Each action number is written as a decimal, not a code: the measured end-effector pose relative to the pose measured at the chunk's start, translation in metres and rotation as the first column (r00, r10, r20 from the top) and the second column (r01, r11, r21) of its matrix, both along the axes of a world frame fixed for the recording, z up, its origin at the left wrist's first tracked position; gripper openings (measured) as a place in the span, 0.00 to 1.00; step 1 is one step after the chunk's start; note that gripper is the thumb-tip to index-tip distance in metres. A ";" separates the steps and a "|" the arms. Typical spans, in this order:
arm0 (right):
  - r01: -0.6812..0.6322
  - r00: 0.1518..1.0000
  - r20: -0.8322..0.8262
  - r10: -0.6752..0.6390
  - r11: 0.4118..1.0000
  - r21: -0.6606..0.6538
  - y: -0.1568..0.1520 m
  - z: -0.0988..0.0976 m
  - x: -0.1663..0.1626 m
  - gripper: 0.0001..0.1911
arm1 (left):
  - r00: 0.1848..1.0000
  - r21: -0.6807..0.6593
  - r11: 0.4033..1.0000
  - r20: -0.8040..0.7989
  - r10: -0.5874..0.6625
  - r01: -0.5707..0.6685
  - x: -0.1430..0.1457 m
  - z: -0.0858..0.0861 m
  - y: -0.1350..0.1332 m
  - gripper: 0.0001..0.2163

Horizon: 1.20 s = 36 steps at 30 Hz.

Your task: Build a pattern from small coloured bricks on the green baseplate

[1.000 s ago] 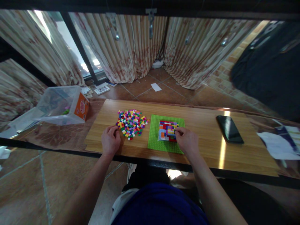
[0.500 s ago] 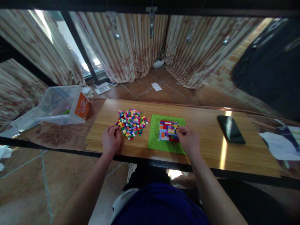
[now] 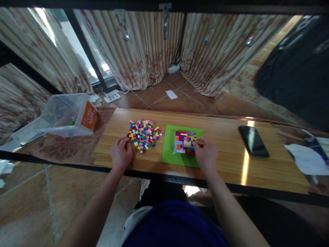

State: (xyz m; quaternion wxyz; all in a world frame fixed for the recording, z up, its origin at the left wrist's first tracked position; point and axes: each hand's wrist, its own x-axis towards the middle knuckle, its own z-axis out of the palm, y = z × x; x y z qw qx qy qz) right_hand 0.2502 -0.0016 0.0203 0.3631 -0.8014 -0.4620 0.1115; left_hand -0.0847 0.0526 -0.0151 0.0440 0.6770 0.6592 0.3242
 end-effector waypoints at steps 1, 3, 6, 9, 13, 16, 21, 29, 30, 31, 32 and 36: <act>0.004 1.000 -0.004 -0.004 1.000 0.001 0.000 0.000 -0.001 0.16 | 1.000 0.000 1.000 0.002 0.002 -0.002 0.000 0.000 0.000 0.11; 0.014 1.000 -0.007 -0.014 1.000 -0.005 0.000 0.000 -0.001 0.16 | 1.000 0.000 1.000 0.001 0.004 -0.004 0.001 0.000 0.000 0.11; 0.019 1.000 0.008 -0.019 1.000 -0.020 0.000 0.001 -0.003 0.14 | 1.000 0.003 1.000 -0.004 0.001 -0.001 0.001 0.000 0.000 0.11; 0.007 0.999 0.040 -0.006 0.999 -0.044 0.001 0.001 -0.003 0.14 | 1.000 0.005 1.000 -0.004 0.004 -0.004 0.000 0.000 0.000 0.12; -0.014 1.000 0.009 0.014 0.999 -0.039 0.002 -0.001 0.000 0.16 | 1.000 -0.007 1.000 -0.006 -0.014 0.014 -0.001 -0.001 0.001 0.11; -0.014 0.998 -0.061 0.014 1.000 0.005 -0.002 -0.002 0.002 0.19 | 1.000 -0.002 1.000 -0.013 -0.022 0.022 -0.002 -0.001 0.000 0.12; 0.018 1.000 -0.027 -0.014 0.991 0.136 -0.015 0.007 -0.017 0.18 | 1.000 -0.012 1.000 0.006 -0.013 0.013 0.002 0.000 -0.004 0.11; -0.619 0.784 0.030 0.620 0.776 0.121 -0.022 0.006 -0.103 0.13 | 1.000 -0.021 1.000 0.022 -0.015 0.015 0.004 0.000 -0.006 0.11; -0.652 0.758 0.056 0.650 0.752 0.097 -0.020 0.003 -0.113 0.13 | 1.000 -0.022 1.000 0.024 -0.013 0.013 0.004 0.000 -0.006 0.11; -0.676 0.737 0.082 0.671 0.734 0.070 -0.017 0.000 -0.123 0.13 | 1.000 -0.023 1.000 0.024 -0.012 0.013 0.004 0.000 -0.006 0.11; -0.693 0.719 0.106 0.687 0.720 0.041 -0.014 -0.002 -0.131 0.12 | 1.000 -0.023 1.000 0.024 -0.011 0.012 0.003 0.000 -0.006 0.11; -0.708 0.678 0.187 0.711 0.700 -0.093 0.002 -0.008 -0.153 0.08 | 1.000 -0.020 1.000 0.017 -0.015 0.015 0.003 -0.001 -0.006 0.11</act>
